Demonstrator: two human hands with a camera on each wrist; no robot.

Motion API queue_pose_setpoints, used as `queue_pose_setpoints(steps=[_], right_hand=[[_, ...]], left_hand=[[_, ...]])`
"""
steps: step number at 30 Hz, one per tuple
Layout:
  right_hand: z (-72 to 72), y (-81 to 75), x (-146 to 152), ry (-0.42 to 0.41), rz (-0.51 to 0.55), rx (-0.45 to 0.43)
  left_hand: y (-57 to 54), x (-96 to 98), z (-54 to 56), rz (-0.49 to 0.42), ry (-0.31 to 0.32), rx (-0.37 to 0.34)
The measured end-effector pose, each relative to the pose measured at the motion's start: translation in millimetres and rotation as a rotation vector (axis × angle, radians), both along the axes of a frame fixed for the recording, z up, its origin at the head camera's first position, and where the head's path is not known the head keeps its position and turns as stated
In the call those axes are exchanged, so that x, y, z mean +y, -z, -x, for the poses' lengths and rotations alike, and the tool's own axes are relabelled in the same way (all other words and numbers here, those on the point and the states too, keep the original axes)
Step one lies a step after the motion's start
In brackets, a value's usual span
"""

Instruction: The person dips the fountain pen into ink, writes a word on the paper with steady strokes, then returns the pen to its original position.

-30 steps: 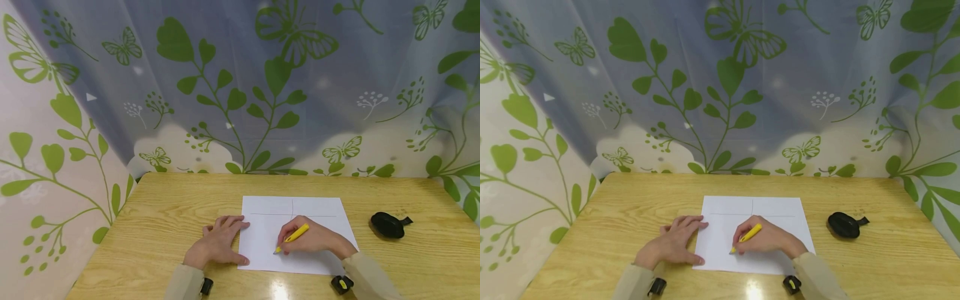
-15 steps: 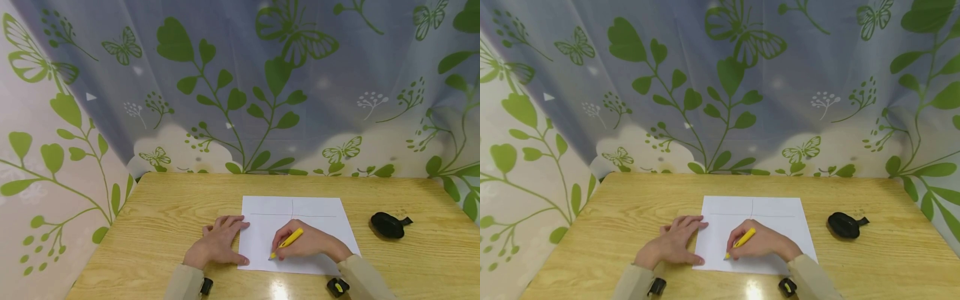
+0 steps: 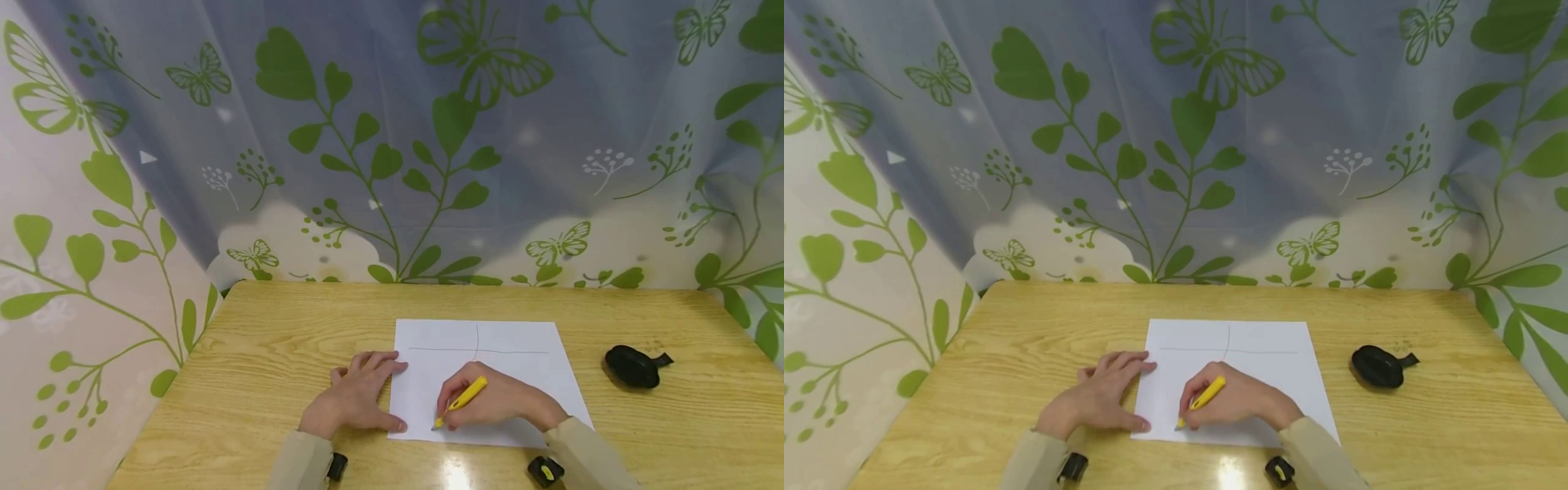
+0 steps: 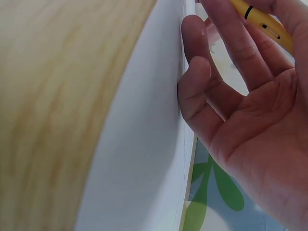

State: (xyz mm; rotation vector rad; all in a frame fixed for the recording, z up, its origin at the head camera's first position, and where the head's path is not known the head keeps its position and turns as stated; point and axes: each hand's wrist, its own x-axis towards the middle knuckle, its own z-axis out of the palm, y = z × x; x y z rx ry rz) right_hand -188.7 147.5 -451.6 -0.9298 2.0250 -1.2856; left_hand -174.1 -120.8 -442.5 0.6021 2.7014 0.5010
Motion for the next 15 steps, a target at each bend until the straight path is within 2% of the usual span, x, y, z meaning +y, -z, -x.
queue_pose_setpoints(steps=[4, 7, 12, 15], right_hand=[[0.9, -3.2, 4.8, 0.008, 0.008, 0.011], [5.1, -7.7, 16.9, 0.071, 0.028, 0.054], [13.7, -15.8, 42.8, 0.306, 0.019, 0.13], [15.8, -16.0, 55.0, 0.462, -0.008, 0.138]], left_hand=[[1.1, 0.1, 0.2, -0.001, 0.001, 0.002], [1.6, 0.1, 0.5, -0.008, 0.005, 0.0], [2.0, -0.7, 0.6, -0.013, 0.008, -0.007], [1.5, -1.3, 0.0, -0.013, 0.011, -0.003]])
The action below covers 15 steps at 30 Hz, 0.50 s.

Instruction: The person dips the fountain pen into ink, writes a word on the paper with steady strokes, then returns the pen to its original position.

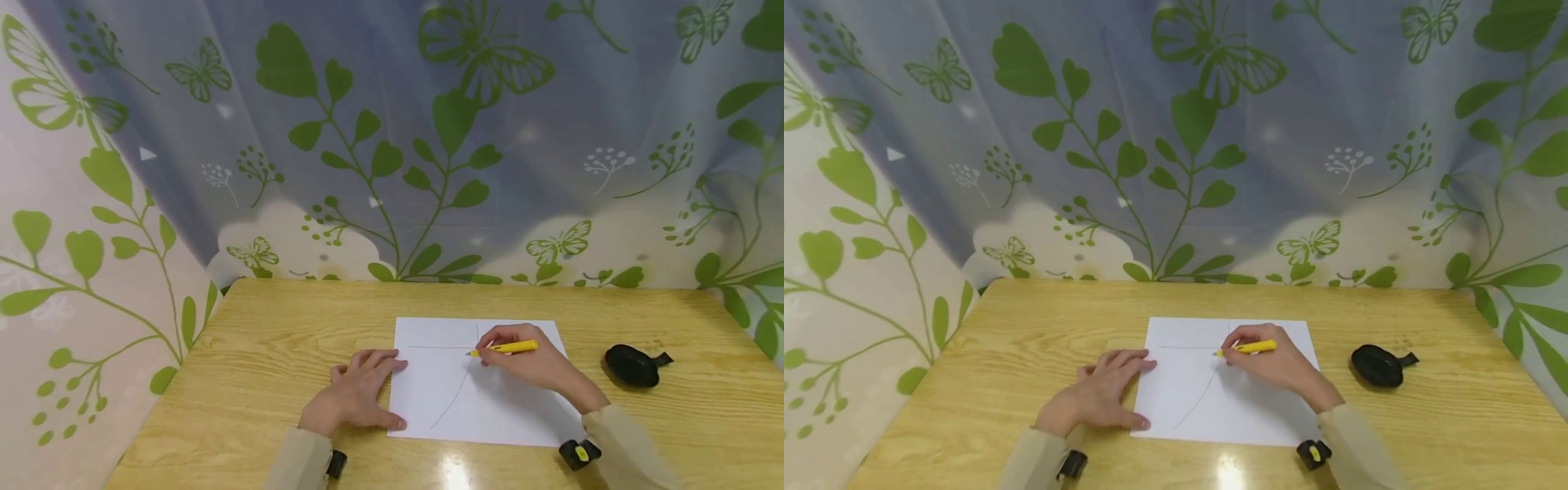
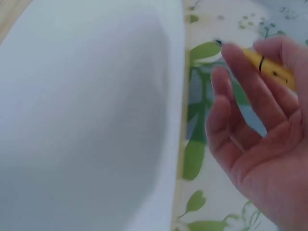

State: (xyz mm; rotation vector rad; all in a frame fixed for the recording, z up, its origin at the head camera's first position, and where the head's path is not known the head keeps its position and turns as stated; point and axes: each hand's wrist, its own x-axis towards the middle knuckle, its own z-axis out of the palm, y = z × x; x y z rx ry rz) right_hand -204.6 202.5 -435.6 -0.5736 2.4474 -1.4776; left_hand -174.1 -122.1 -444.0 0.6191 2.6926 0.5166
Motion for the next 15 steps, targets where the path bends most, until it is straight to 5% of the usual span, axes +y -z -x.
queue_pose_setpoints(steps=[5, 15], right_hand=[[2.1, 6.8, 12.7, 0.149, -0.058, 0.021], [5.9, 15.3, 17.2, 0.178, -0.135, 0.012]], left_hand=[[-2.6, 0.1, -0.2, 0.005, 0.01, -0.003], [-6.1, 1.3, -1.9, 0.023, 0.017, -0.028]])
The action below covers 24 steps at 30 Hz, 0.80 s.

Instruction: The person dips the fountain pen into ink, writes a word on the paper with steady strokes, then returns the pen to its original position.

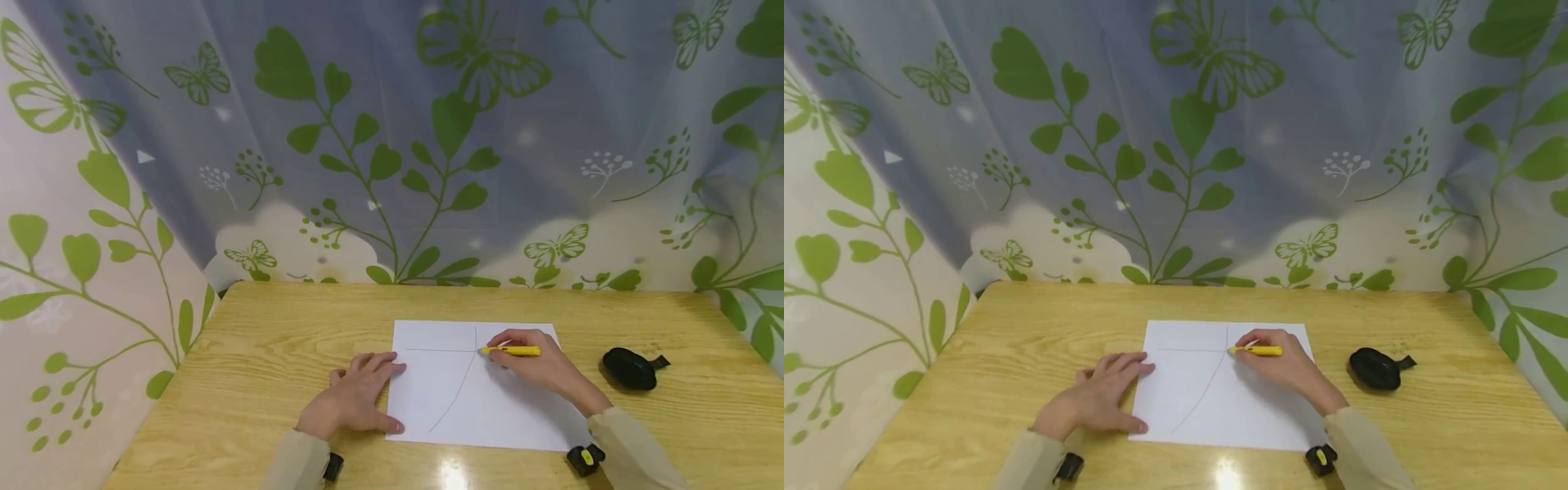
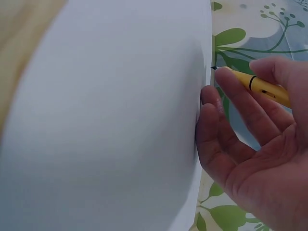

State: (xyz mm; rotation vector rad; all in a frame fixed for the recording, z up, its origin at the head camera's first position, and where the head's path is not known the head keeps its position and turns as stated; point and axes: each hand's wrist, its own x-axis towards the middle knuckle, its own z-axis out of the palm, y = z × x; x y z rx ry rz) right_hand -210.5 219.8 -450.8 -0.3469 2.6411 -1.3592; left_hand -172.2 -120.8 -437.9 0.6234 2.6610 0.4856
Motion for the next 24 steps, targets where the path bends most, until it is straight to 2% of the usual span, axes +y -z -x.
queue_pose_setpoints(steps=[24], right_hand=[[0.1, -0.3, -3.6, 0.018, -0.02, -0.035]], left_hand=[[-1.0, 2.9, 0.6, 0.007, -0.007, 0.015]])
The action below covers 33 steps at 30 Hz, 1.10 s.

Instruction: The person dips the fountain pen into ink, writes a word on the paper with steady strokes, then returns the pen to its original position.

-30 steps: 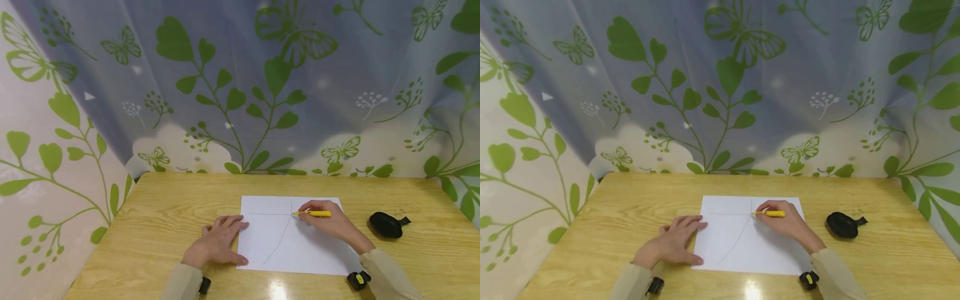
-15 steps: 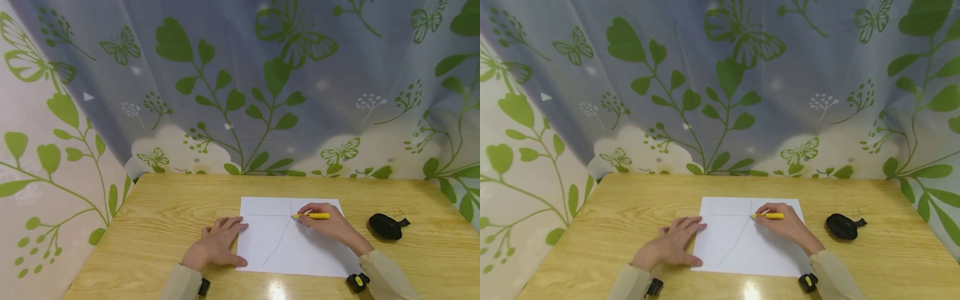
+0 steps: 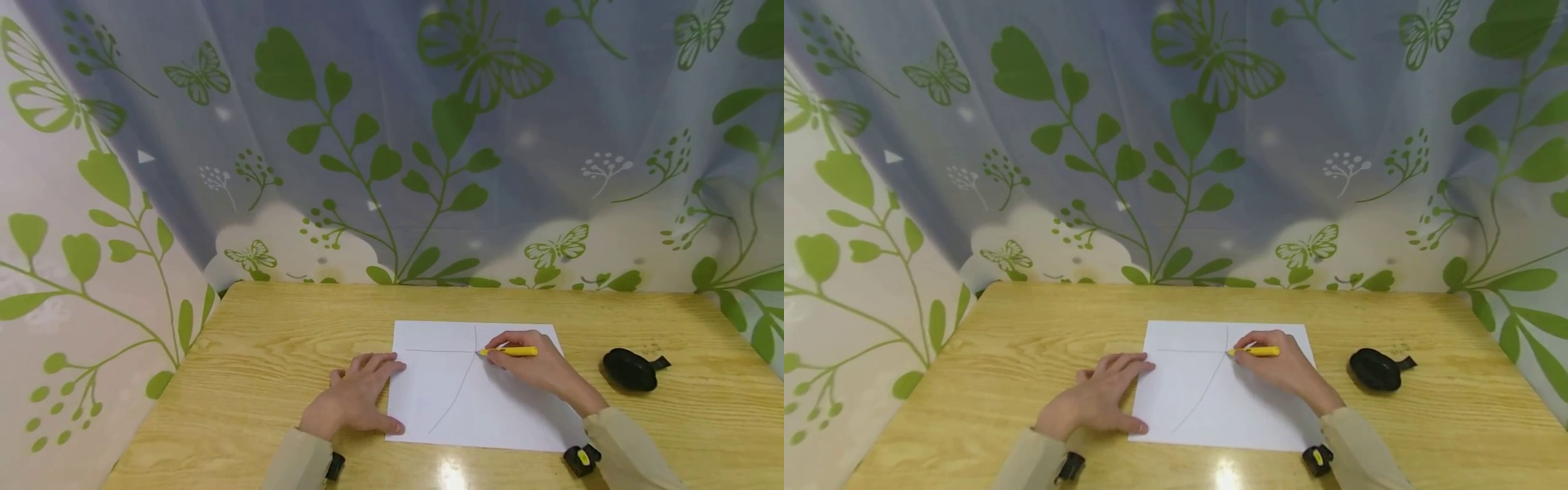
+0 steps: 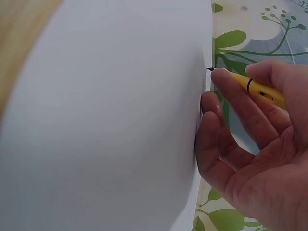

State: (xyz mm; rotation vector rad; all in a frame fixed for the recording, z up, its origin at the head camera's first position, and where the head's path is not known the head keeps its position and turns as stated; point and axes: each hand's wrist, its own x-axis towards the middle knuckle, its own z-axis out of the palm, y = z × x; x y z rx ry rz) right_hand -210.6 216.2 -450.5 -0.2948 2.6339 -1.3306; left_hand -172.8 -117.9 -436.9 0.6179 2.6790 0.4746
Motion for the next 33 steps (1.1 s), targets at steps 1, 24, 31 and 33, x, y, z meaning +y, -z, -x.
queue_pose_setpoints(steps=[1, 24, 31, 33], right_hand=[[-0.2, -0.1, -0.2, 0.002, 0.004, -0.003], [-5.4, -5.1, -1.3, 0.008, -0.027, -0.054], [-5.9, -4.6, 0.5, 0.014, -0.029, -0.059], [-5.7, -4.7, 0.5, 0.013, -0.026, -0.064]], left_hand=[[-0.3, 0.2, -0.1, 0.002, -0.001, 0.001], [-2.7, -0.8, -0.3, 0.008, -0.002, -0.005], [-3.6, -0.6, -0.1, 0.005, 0.008, -0.008], [-3.7, -0.7, -0.2, 0.006, 0.013, -0.006]])
